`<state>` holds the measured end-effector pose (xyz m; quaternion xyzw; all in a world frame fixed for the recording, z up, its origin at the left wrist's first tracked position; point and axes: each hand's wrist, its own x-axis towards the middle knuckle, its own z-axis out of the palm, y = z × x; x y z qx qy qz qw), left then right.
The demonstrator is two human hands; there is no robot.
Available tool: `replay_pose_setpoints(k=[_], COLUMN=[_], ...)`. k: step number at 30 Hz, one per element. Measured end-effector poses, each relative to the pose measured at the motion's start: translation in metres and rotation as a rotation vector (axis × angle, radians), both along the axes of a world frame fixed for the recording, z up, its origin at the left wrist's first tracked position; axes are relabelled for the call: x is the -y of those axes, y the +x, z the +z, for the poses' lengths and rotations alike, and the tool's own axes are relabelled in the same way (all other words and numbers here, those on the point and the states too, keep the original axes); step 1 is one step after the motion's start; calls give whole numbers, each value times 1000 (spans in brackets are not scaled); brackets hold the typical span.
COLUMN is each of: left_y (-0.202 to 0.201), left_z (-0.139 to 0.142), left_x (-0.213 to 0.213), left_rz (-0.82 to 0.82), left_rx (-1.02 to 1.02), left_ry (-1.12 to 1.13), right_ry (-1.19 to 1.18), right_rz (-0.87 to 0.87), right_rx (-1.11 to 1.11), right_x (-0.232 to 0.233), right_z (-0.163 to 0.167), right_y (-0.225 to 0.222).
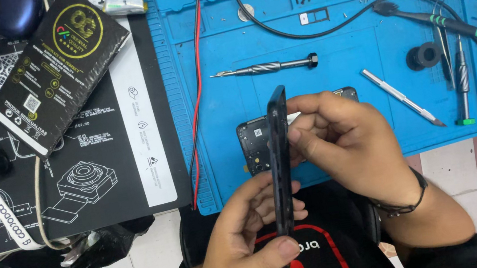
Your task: The person pries open the back cover of a smartphone on a blue repair mat, then uses a screwdriver and tweezers to work on the internal battery and components. They hold the phone and back cover while prying along the edge with a metal tool, then set the parts on the mat.
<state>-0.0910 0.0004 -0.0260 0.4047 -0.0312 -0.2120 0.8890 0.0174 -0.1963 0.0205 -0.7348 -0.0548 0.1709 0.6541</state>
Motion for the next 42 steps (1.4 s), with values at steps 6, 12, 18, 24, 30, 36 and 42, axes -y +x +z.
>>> replay_pose_setpoints(k=[6, 12, 18, 24, 30, 36, 42], left_y=[5, 11, 14, 12, 10, 4, -1], left_z=[7, 21, 24, 23, 20, 10, 2], left_x=[11, 11, 13, 12, 12, 11, 7], left_rz=[42, 39, 38, 26, 8, 16, 4], left_rx=[101, 153, 153, 148, 139, 109, 64], left_ry=[176, 380, 349, 313, 326, 182, 69], right_ry=[-234, -333, -284, -208, -270, -243, -23], right_rz=[-23, -37, -70, -92, -106, -126, -163], right_rx=[109, 150, 93, 68, 89, 68, 14], right_x=[-2, -5, -3, -2, -3, -4, -5], right_z=[7, 12, 8, 5, 6, 6, 1], right_y=[-1, 2, 2, -5, -6, -7, -12])
